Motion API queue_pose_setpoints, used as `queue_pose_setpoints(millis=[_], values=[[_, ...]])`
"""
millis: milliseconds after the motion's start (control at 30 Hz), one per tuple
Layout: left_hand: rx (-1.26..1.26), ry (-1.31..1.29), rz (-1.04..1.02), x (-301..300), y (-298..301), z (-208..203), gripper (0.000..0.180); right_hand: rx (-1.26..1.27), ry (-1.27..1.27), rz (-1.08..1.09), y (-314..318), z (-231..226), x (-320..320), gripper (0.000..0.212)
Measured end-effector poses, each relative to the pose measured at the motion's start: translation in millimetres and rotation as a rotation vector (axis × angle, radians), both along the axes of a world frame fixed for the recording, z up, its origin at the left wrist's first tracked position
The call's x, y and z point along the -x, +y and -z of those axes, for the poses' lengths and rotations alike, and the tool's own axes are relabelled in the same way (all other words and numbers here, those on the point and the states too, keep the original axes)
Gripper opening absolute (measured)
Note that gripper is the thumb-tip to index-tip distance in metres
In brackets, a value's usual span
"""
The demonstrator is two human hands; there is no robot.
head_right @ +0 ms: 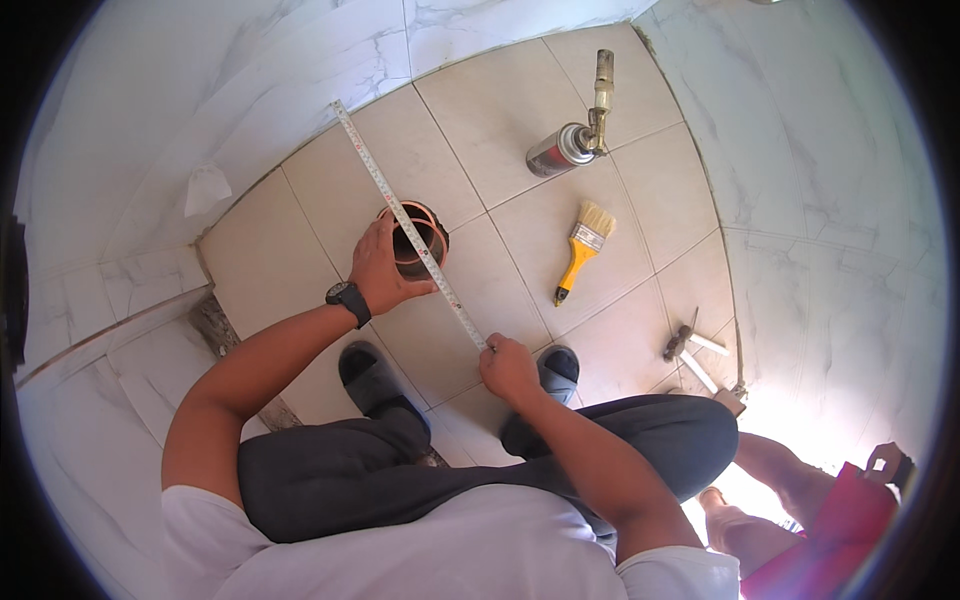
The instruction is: The person squats on a tiled bathroom floor, measures a terracotta pipe with a tape measure, and marks it with a pencil. The person then stands and walks toward a cluttered work area.
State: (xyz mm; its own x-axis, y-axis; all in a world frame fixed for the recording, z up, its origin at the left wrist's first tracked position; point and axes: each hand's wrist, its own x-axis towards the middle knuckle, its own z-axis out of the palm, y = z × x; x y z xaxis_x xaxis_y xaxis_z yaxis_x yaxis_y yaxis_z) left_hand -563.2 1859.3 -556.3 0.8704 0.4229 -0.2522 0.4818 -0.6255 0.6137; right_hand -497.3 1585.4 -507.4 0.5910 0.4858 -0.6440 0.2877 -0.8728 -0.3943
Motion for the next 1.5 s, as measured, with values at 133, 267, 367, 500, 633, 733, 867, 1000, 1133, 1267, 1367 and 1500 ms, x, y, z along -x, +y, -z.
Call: queue_pose_setpoints(millis=[133, 267, 367, 500, 633, 733, 867, 1000, 1133, 1267, 1367, 1500], values=[[0.231, -0.040, -0.040, 1, 0, 3, 0.131, 0.047, 0.038, 0.060, 0, -3, -1, 0.027], [0.210, -0.065, -0.067, 3, -2, 5, 0.123, 0.069, 0.051, 0.049, 1, -4, -3, 0.026], [0.253, -0.163, -0.045, 6, -1, 6, 0.117, 0.046, 0.059, 0.038, 1, -3, -5, 0.025], [0.240, -0.184, -0.056, 9, -1, 8, 0.115, 0.029, 0.051, 0.010, -1, 1, -7, 0.025], [0.224, -0.177, -0.030, 9, -2, 9, 0.126, -0.012, 0.040, -0.014, -5, 10, -7, 0.025], [0.235, -0.105, -0.026, 11, -1, 9, 0.132, -0.044, 0.028, -0.056, -9, 15, -7, 0.024], [0.213, -0.174, 0.069, 10, 9, 15, 0.127, -0.088, 0.013, -0.073, -9, 16, -9, 0.022], [0.304, -0.352, 0.198, 10, 21, 26, 0.114, -0.052, 0.015, -0.061, -4, 12, -11, 0.023], [0.349, -0.262, 0.183, 14, 25, 28, 0.105, -0.026, 0.051, -0.007, -1, 7, -9, 0.023], [0.345, -0.218, 0.147, 14, 24, 25, 0.104, -0.032, 0.020, -0.059, 2, 4, -9, 0.024], [0.350, -0.219, 0.136, 14, 22, 24, 0.105, 0.010, 0.062, -0.037, 3, 2, -9, 0.024], [0.306, -0.250, 0.141, 16, 20, 26, 0.107, 0.001, 0.081, -0.018, 3, -2, -7, 0.024]])
